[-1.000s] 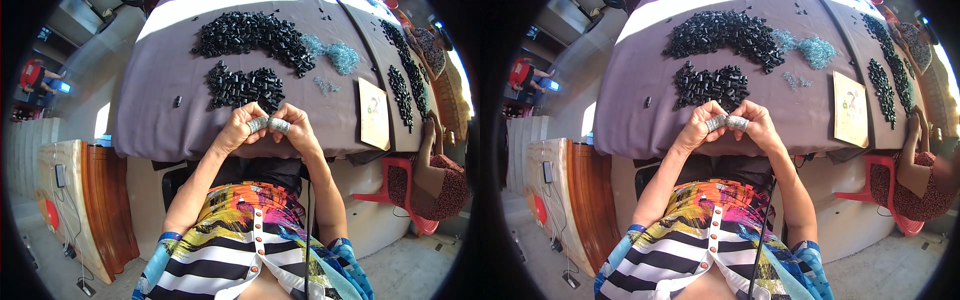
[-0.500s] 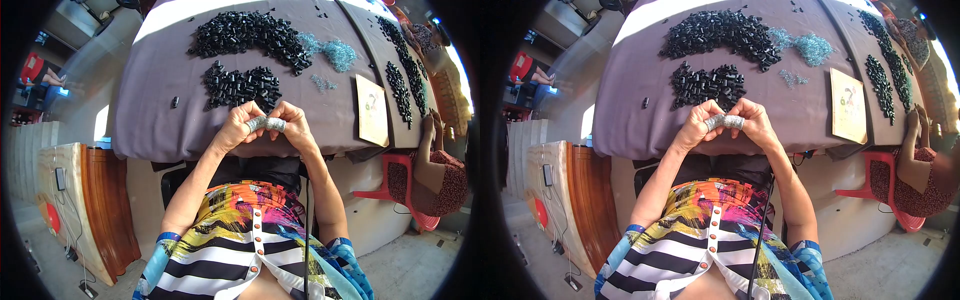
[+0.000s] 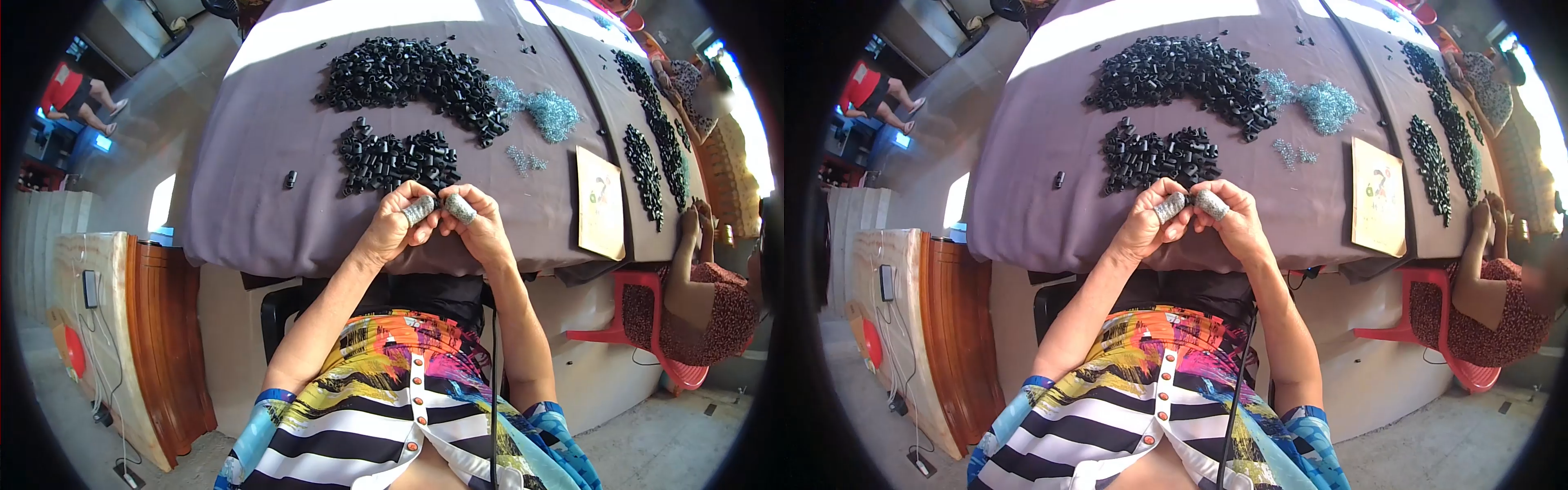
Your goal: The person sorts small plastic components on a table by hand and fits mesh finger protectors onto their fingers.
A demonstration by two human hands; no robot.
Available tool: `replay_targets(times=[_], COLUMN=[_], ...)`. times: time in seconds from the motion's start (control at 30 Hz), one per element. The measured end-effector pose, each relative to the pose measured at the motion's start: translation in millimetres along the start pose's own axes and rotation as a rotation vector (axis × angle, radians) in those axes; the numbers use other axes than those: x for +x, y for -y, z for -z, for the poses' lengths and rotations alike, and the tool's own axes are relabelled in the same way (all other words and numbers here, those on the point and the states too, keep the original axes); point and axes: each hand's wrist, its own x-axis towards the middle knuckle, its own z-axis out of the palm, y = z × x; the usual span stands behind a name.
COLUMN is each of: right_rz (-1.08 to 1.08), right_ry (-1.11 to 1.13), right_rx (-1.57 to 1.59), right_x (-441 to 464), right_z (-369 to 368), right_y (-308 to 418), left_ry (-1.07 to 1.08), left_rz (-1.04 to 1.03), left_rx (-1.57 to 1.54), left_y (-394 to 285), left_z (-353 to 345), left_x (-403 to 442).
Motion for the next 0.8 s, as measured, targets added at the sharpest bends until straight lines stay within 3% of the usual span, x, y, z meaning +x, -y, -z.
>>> replay_targets(times=[0.23,0.8], right_rz=[0.070,0.049], right_ry=[0.029,-0.056], right_rx=[0.262,0.169], right_x=[4,3], right_z=[5,-6], right_y=[-1,3], left_ry=[-0.023,-0.025], left_rz=[0.004,-0.008], left_rx=[0.021,0.050], left_y=[-1,-3], left_z=[-3,-5], left_x=[0,-1])
